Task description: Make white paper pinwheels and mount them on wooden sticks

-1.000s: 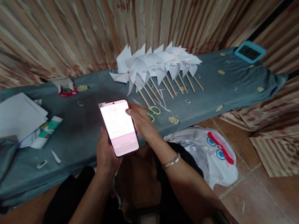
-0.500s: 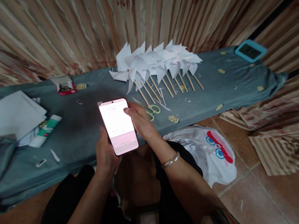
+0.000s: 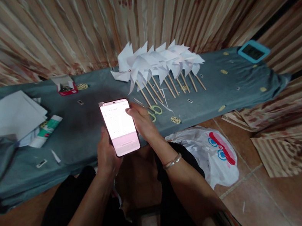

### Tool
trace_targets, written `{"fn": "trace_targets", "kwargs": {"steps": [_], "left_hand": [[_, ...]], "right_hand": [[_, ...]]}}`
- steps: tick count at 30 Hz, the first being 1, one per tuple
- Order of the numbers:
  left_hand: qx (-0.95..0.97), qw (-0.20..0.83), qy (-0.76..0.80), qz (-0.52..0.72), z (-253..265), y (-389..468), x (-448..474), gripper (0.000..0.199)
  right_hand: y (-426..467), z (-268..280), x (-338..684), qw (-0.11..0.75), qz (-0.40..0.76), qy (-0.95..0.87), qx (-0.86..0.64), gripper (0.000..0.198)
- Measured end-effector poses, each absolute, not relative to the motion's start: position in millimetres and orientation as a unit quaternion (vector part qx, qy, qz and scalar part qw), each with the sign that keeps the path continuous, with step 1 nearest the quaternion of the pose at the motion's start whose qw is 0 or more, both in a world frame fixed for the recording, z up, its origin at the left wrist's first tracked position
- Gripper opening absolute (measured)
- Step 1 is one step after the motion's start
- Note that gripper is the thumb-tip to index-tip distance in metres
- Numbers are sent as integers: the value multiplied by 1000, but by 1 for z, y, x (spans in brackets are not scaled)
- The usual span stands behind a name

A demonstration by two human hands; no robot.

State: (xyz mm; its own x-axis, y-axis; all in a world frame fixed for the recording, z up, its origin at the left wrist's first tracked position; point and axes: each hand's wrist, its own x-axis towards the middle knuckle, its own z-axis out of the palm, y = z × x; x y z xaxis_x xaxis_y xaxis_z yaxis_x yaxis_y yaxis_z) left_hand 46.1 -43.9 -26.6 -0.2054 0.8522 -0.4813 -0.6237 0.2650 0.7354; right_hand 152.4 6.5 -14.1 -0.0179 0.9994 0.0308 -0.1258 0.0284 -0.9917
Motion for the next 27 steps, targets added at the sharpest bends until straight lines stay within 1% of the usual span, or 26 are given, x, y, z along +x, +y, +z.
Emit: {"fn": "trace_targets", "kwargs": {"steps": [5, 10, 19, 24, 27], "left_hand": [[115, 619, 496, 598, -27, -44, 46, 39], [124, 616, 496, 599, -28, -44, 45, 42], [116, 617, 499, 596, -24, -40, 41, 39], [130, 598, 482, 627, -23, -35, 34, 44], [126, 594, 480, 634, -23, -32, 32, 43]], "right_hand": [[7, -15, 151, 533, 539, -481, -440, 23], [7, -17, 152, 523, 526, -488, -460, 27], [6, -20, 154, 528, 532, -487, -449, 25], [-5, -21, 156, 472, 595, -470, -451, 26], [-13, -20, 155, 441, 618, -473, -447, 26]]}}
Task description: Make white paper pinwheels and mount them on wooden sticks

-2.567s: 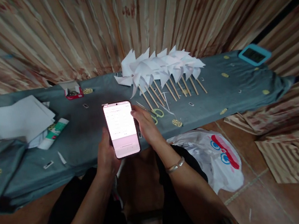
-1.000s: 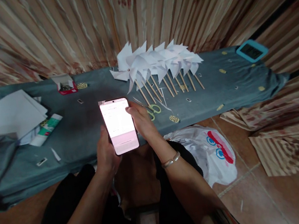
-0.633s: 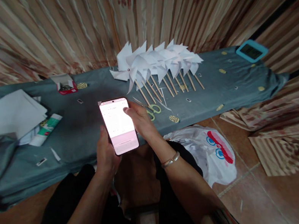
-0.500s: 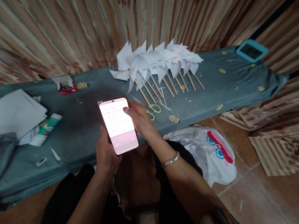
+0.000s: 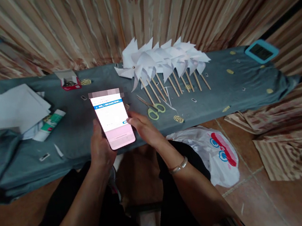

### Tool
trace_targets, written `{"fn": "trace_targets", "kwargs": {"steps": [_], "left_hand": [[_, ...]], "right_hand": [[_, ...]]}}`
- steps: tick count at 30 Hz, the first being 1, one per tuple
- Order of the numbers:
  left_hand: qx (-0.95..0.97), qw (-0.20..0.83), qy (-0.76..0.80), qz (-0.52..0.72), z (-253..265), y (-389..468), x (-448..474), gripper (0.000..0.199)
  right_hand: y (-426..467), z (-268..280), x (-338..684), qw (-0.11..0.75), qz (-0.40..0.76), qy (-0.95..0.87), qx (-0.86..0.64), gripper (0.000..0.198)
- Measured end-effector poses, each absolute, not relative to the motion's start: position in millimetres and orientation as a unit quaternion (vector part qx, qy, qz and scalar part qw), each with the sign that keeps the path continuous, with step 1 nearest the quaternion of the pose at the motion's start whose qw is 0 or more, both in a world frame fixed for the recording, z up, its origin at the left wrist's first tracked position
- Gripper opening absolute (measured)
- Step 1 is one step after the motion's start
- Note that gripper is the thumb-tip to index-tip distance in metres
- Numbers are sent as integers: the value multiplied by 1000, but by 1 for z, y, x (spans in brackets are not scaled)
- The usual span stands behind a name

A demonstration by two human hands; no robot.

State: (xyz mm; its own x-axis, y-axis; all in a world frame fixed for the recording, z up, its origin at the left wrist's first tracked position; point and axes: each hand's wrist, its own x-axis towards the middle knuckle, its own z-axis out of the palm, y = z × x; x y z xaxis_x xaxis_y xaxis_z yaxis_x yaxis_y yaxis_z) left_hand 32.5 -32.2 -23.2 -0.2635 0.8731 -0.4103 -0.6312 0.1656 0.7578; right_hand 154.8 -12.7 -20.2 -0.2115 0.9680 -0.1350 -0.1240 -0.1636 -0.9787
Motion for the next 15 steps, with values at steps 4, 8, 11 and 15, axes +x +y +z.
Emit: {"fn": "trace_targets", "kwargs": {"steps": [4, 8, 11, 15], "left_hand": [[120, 601, 476, 630, -22, -30, 33, 44], [115, 600, 480, 630, -23, -30, 34, 43], [119, 595, 482, 632, -24, -30, 34, 42], [120, 599, 476, 632, -24, -31, 34, 41]], "right_hand": [[-17, -20, 153, 434, 617, -474, -454, 24], [-17, -17, 152, 434, 609, -487, -451, 23], [-17, -14, 153, 433, 598, -497, -456, 22], [-18, -13, 153, 432, 585, -505, -465, 21]]}}
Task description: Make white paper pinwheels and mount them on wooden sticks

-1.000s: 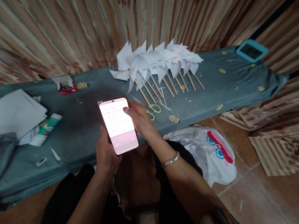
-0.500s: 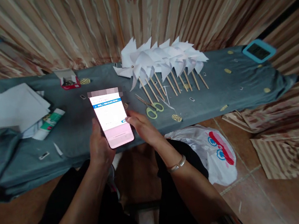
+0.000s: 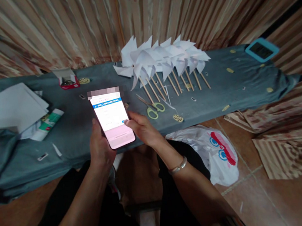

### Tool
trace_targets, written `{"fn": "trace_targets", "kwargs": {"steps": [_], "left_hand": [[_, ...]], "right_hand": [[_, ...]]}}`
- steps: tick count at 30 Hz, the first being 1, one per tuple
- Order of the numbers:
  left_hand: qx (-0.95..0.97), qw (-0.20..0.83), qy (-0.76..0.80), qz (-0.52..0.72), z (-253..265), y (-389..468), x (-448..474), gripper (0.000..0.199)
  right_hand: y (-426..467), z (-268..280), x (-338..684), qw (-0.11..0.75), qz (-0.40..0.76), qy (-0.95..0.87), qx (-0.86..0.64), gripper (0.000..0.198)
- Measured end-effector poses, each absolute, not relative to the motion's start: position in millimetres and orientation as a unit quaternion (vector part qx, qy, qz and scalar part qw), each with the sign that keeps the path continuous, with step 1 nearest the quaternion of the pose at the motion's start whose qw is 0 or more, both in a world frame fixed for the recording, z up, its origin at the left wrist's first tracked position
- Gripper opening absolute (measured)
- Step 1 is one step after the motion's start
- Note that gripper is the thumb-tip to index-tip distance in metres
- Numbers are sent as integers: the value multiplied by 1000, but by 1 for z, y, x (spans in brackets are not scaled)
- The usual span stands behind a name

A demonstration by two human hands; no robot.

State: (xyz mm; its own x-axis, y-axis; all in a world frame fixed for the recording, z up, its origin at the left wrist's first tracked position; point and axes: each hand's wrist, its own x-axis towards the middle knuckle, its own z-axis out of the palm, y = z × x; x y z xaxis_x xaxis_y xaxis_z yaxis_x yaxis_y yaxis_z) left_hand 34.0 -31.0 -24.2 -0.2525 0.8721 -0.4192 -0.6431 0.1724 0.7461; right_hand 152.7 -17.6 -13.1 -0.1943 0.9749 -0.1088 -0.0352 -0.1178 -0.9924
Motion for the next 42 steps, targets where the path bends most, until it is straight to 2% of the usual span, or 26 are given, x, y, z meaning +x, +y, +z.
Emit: {"fn": "trace_targets", "kwargs": {"steps": [8, 24, 42], "left_hand": [[124, 601, 481, 626, -24, -31, 34, 46], [112, 604, 476, 630, -23, -31, 34, 41], [105, 609, 485, 619, -19, -33, 35, 43]], "right_hand": [[-17, -13, 152, 423, 575, -514, -476, 17], [-17, -16, 152, 418, 581, -511, -477, 22], [-19, -14, 151, 418, 585, -499, -483, 18]]}}
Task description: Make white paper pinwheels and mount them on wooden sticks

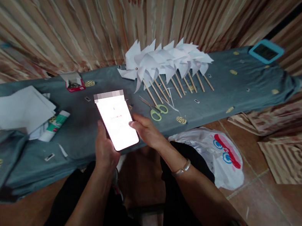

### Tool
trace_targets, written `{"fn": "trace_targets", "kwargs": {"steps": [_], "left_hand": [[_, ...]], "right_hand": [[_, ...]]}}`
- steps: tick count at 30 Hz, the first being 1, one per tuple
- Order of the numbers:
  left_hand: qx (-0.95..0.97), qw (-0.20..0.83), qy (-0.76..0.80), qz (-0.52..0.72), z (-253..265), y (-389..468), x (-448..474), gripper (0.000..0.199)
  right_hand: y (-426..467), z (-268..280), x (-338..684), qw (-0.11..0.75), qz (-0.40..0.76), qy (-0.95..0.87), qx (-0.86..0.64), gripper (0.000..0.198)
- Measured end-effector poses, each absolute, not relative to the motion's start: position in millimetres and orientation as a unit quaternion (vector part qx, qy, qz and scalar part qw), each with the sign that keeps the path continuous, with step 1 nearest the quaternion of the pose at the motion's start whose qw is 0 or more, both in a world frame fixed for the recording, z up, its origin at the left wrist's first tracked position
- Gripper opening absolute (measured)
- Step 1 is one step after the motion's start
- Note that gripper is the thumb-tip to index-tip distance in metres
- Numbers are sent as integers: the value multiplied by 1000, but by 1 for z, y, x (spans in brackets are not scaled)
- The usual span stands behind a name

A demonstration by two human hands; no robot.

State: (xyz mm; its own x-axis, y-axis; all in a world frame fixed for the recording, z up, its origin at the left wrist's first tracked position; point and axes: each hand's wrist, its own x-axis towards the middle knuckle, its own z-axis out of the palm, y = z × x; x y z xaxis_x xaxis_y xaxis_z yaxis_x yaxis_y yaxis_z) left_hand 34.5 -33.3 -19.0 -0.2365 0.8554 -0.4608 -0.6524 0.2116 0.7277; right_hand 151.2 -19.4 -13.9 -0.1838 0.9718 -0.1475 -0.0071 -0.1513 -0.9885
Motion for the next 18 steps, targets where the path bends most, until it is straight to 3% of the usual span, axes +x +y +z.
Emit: {"fn": "trace_targets", "kwargs": {"steps": [18], "left_hand": [[117, 605, 489, 617, -20, -34, 34, 46]], "right_hand": [[-23, -8, 153, 404, 578, -515, -487, 20]]}}
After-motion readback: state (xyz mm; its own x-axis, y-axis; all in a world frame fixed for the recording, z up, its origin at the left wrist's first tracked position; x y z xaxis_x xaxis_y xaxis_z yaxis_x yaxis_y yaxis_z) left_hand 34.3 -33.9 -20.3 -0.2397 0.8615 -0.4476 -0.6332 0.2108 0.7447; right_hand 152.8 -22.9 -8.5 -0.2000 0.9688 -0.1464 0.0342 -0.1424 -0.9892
